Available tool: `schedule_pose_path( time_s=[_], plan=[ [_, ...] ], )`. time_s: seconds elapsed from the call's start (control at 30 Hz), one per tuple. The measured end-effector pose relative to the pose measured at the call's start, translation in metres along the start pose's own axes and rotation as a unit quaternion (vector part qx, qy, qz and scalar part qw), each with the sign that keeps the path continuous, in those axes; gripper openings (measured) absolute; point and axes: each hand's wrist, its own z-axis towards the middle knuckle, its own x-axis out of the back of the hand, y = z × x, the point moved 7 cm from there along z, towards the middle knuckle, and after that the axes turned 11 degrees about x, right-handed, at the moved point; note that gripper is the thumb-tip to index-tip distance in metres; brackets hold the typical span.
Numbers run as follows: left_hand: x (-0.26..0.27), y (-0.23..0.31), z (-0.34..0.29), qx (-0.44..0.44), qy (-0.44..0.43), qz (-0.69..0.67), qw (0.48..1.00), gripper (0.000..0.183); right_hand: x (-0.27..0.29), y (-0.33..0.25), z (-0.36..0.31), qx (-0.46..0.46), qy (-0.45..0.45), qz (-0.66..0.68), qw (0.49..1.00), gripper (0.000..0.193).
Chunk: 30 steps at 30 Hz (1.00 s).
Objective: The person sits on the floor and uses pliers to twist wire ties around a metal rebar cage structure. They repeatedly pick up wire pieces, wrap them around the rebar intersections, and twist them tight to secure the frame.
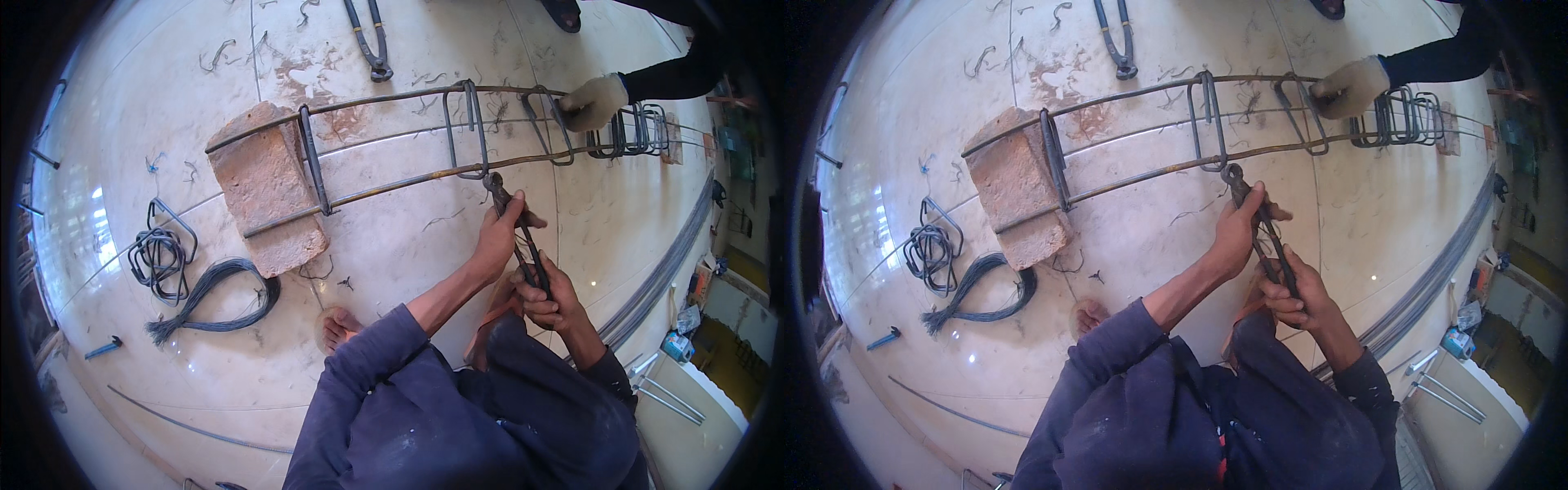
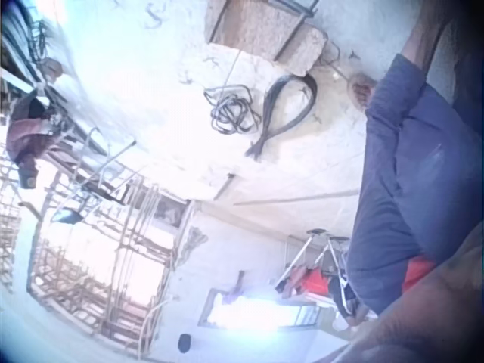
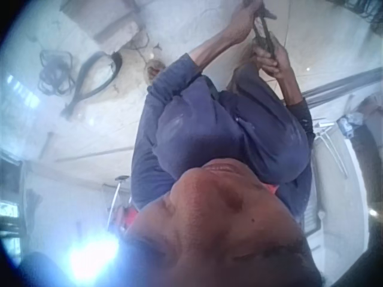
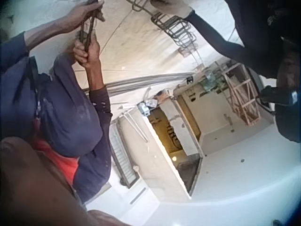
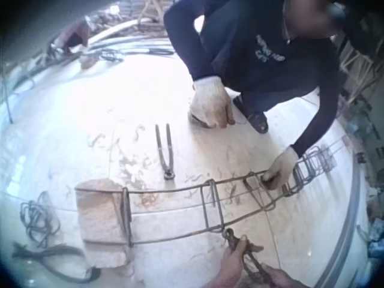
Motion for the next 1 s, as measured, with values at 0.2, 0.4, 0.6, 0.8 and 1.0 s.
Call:
schedule_pose_path(
  time_s=[0.2, 0.4, 0.6, 0.8, 1.0],
  plan=[
    [-0.007, 0.005, -0.006, 0.001, 0.023, -0.072, 0.997, 0.035, -0.016, -0.030, -0.020, 0.090, 0.206, -0.427, 0.876, 0.050],
    [-0.017, 0.010, -0.009, 0.022, 0.098, -0.062, 0.993, 0.032, -0.072, -0.044, -0.047, 0.298, 0.244, -0.821, 0.421, 0.040],
    [-0.011, 0.011, -0.015, 0.086, 0.174, -0.003, 0.981, 0.038, -0.069, -0.049, -0.040, 0.229, 0.212, -0.796, 0.519, 0.037],
    [-0.007, 0.031, -0.023, 0.123, 0.028, 0.140, 0.982, 0.048, -0.038, -0.073, -0.034, 0.056, 0.174, -0.549, 0.816, 0.054],
    [-0.010, 0.010, -0.009, 0.136, -0.115, 0.008, 0.984, 0.047, 0.026, -0.054, -0.032, -0.089, 0.101, -0.153, 0.979, 0.064]
  ],
)
